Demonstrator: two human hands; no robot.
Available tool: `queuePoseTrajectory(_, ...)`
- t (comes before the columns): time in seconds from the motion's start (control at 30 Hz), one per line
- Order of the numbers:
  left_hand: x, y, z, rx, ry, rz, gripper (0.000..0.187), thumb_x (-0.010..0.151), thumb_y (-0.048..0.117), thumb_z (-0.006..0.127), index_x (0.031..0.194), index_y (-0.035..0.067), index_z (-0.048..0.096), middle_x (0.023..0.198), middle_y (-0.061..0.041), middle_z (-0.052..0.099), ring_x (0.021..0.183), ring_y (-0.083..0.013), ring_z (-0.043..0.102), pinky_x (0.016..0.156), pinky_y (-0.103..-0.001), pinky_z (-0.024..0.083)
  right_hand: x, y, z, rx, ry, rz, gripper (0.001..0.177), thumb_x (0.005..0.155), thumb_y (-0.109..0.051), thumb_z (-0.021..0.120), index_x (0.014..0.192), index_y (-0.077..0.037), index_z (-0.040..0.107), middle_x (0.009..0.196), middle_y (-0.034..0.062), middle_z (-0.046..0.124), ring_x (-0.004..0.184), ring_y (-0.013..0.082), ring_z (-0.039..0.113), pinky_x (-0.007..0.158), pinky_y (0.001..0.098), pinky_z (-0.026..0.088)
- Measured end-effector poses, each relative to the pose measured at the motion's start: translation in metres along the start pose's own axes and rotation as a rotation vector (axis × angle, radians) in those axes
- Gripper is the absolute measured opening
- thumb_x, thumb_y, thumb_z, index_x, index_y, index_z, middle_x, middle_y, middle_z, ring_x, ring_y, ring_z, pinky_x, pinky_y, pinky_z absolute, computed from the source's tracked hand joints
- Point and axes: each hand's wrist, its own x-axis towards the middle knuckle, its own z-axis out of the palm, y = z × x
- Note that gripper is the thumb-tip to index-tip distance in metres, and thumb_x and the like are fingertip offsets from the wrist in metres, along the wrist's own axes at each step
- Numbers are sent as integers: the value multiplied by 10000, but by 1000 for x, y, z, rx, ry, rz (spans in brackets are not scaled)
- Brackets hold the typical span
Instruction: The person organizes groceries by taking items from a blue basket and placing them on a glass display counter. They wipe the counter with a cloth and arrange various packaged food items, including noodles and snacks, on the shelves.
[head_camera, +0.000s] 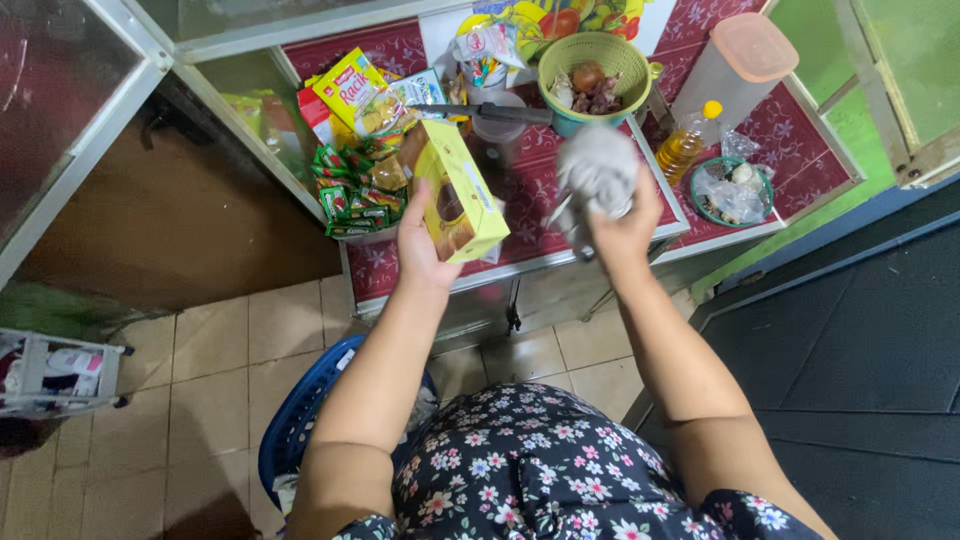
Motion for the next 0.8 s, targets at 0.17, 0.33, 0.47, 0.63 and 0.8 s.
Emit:
queuePoseTrajectory(0.17, -20, 28, -36, 533, 109, 319, 769, 944, 184, 640, 1599, 203, 237, 1496, -116, 482, 1305, -278, 536, 1048, -454, 489, 0, 32, 1, 38, -78, 120, 458, 838, -8, 838, 1245, -7, 629, 1158, 107, 710, 1088, 185, 674, 1001, 326, 529)
queuePoseTrajectory(0.33, -40, 32, -107, 872, 157, 244, 842, 969, 114, 637, 1655, 196, 156, 1677, -53, 307, 1493, -195, 373, 1187, -331, 331, -18, 30, 35, 148, -223, 147, 496, 821, -51, 902, 1237, -21, 634, 1150, 119, 702, 1086, 213, 676, 995, 335, 542)
queuePoseTrajectory(0.47, -31, 12, -171, 895, 274, 3, 835, 925, 102, 657, 1643, 184, 240, 1616, -43, 410, 1434, -177, 435, 1131, -310, 373, -16, 13, 73, -60, -453, -44, 713, 682, -128, 960, 1290, -34, 599, 1203, 176, 666, 1124, 343, 659, 970, 409, 530)
queuePoseTrajectory(0.63, 1, -11, -236, 1048, 254, -32, 856, 915, 106, 705, 1630, 147, 237, 1523, -95, 533, 1319, -211, 541, 1060, -329, 452, -31, 5, 105, -309, -651, 35, 861, 615, -65, 882, 1418, -107, 575, 1209, 172, 644, 1163, 414, 609, 938, 458, 512)
queuePoseTrajectory(0.8, 24, -13, -257, 1695, 207, 260, 758, 916, 179, 751, 1564, 78, 372, 1454, -191, 592, 1295, -284, 612, 1067, -365, 478, -32, 38, 96, -100, -412, 56, 799, 621, -28, 911, 1343, -52, 567, 1268, 157, 647, 1194, 337, 637, 1024, 419, 515)
